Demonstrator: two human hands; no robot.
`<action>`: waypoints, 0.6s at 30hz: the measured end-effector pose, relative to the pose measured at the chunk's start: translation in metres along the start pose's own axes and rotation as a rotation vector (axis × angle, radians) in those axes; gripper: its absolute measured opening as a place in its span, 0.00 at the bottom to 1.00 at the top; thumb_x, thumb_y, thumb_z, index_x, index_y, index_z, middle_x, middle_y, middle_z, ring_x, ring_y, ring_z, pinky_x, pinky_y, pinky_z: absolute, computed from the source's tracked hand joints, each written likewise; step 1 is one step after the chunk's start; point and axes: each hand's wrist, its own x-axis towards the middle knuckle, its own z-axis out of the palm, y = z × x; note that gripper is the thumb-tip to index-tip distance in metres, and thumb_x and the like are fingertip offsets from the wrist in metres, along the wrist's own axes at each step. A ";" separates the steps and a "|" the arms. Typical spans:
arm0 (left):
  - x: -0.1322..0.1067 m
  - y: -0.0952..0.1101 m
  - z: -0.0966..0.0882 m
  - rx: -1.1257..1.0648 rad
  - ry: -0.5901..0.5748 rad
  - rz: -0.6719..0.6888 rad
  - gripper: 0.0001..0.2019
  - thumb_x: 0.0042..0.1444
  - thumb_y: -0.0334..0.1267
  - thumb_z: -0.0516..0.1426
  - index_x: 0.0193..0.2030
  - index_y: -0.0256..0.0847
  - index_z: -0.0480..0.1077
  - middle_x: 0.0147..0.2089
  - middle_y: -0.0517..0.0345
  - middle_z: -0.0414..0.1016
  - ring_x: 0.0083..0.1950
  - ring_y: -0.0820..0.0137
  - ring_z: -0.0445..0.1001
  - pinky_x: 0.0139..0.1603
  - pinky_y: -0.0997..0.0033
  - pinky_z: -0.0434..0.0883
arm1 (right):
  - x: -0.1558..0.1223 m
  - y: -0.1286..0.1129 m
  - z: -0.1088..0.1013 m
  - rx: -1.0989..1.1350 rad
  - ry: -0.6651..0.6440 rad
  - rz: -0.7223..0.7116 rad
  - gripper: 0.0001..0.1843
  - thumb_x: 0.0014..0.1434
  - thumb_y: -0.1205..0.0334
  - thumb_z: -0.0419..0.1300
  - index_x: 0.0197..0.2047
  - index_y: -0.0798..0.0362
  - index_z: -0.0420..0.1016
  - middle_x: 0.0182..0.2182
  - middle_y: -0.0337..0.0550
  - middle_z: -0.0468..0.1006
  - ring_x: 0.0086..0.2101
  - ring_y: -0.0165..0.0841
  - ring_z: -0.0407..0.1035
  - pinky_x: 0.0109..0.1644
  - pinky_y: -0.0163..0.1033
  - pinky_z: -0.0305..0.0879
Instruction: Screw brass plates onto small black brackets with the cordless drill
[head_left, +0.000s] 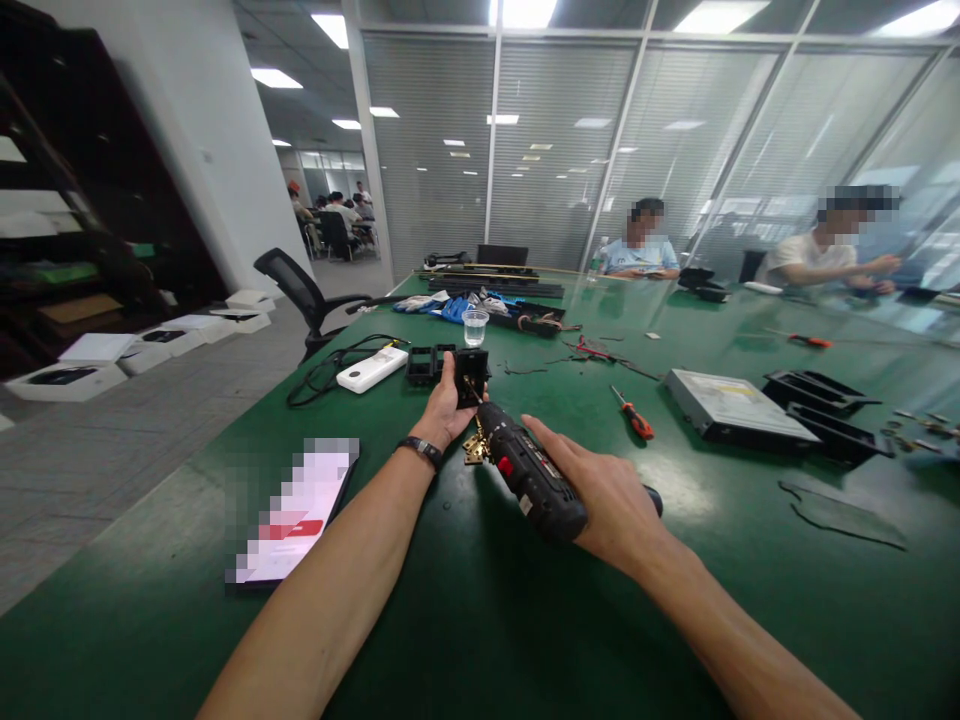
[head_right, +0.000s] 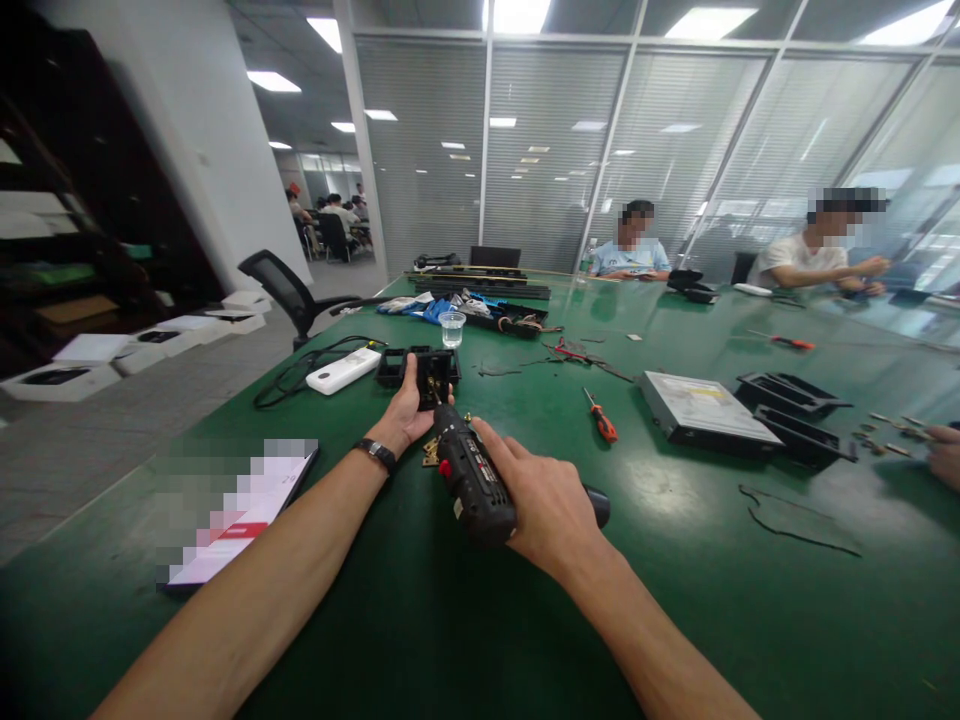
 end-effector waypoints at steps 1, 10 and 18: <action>0.000 0.000 0.000 -0.002 0.002 -0.001 0.29 0.65 0.63 0.53 0.37 0.34 0.74 0.30 0.50 0.76 0.29 0.69 0.76 0.32 0.70 0.73 | 0.000 0.000 0.000 -0.002 0.001 -0.007 0.50 0.59 0.54 0.61 0.79 0.45 0.44 0.61 0.52 0.77 0.44 0.49 0.82 0.39 0.47 0.72; 0.002 -0.002 -0.001 0.048 -0.013 0.016 0.29 0.64 0.64 0.55 0.38 0.34 0.76 0.31 0.49 0.77 0.29 0.68 0.76 0.32 0.69 0.74 | -0.001 0.002 -0.003 0.026 0.003 0.001 0.47 0.59 0.53 0.61 0.77 0.45 0.49 0.62 0.50 0.77 0.44 0.48 0.82 0.40 0.47 0.73; 0.000 0.000 0.001 0.012 0.017 -0.008 0.29 0.63 0.64 0.55 0.39 0.34 0.75 0.30 0.49 0.77 0.31 0.67 0.77 0.33 0.69 0.75 | 0.000 0.001 -0.001 0.009 0.010 0.004 0.46 0.61 0.50 0.60 0.78 0.45 0.48 0.63 0.51 0.75 0.44 0.50 0.82 0.37 0.48 0.73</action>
